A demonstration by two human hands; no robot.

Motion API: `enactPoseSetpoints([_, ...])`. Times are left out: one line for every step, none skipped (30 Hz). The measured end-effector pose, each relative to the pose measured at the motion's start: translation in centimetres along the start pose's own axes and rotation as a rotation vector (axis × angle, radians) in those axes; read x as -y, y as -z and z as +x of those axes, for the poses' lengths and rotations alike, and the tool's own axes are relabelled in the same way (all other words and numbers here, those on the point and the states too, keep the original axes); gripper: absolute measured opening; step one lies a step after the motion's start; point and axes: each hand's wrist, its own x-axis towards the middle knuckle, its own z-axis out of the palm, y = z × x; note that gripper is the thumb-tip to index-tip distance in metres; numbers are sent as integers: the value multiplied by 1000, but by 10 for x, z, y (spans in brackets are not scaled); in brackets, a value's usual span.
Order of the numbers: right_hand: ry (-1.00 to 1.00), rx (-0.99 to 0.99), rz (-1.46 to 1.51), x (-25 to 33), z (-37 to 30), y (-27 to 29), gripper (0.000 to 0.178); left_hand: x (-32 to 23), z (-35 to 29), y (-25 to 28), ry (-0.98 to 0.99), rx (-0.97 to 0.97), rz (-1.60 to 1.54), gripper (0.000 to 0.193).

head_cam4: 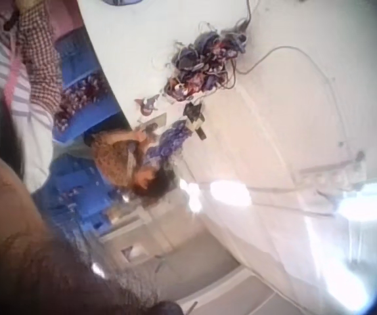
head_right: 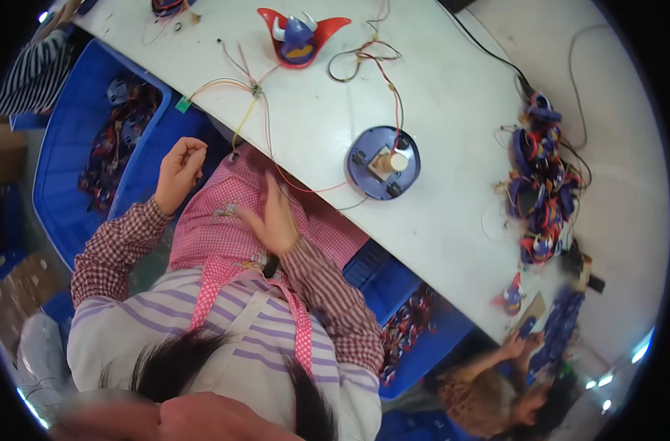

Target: Assembling toy figures by connecting internal wiring and testing them on a circular jig.

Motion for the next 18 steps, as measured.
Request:
enactPoseSetpoints([236,-165,-149,-28,22,-27,84,3,2,-1,12,-46,5,16])
enactPoseSetpoints([202,-142,-2,-28,45,-42,83,1,6,0,-147,-78,168,20])
enactPoseSetpoints([162,-122,143,-29,62,-54,83,-4,14,-3,-306,-101,332,24])
enactPoseSetpoints([176,-107,143,-30,73,-64,83,-12,25,-4,-304,-122,335,24])
enactPoseSetpoints([63,-63,155,-28,82,-72,78,-28,37,-4,-547,-147,534,29])
enactPoseSetpoints([-53,-25,163,-27,89,-77,74,-42,51,-5,-790,-162,735,34])
enactPoseSetpoints([-42,-21,165,-31,92,-82,74,-48,70,-7,-883,-102,839,37])
enactPoseSetpoints([-47,-15,186,-35,94,-85,70,-53,89,-7,-978,-35,940,40])
enactPoseSetpoints([-65,-21,206,-42,93,-86,66,-51,107,-6,-990,-26,933,40])
enactPoseSetpoints([-80,-26,226,-46,92,-86,62,-49,122,-6,-1058,76,985,35])
enactPoseSetpoints([-97,-34,246,-49,91,-85,58,-47,132,-6,-1128,182,1032,30])
enactPoseSetpoints([-108,-55,244,-46,86,-80,58,-47,138,-7,-1144,196,1017,30])
enactPoseSetpoints([-153,-55,423,-43,80,-75,53,-48,144,-6,-1105,285,1013,28])
enactPoseSetpoints([-193,-50,603,-33,72,-70,48,-49,147,-2,-1061,369,1012,25])
enactPoseSetpoints([-230,-52,781,-25,65,-63,43,-50,153,-1,-1022,456,1006,22])
enactPoseSetpoints([-262,-56,959,-20,59,-58,39,-50,158,-2,-982,541,999,20])
enactPoseSetpoints([-269,-82,953,-18,54,-52,39,-49,163,-4,-999,556,981,20])
enactPoseSetpoints([-258,-92,931,-16,48,-47,35,-49,168,-6,-987,605,941,18])
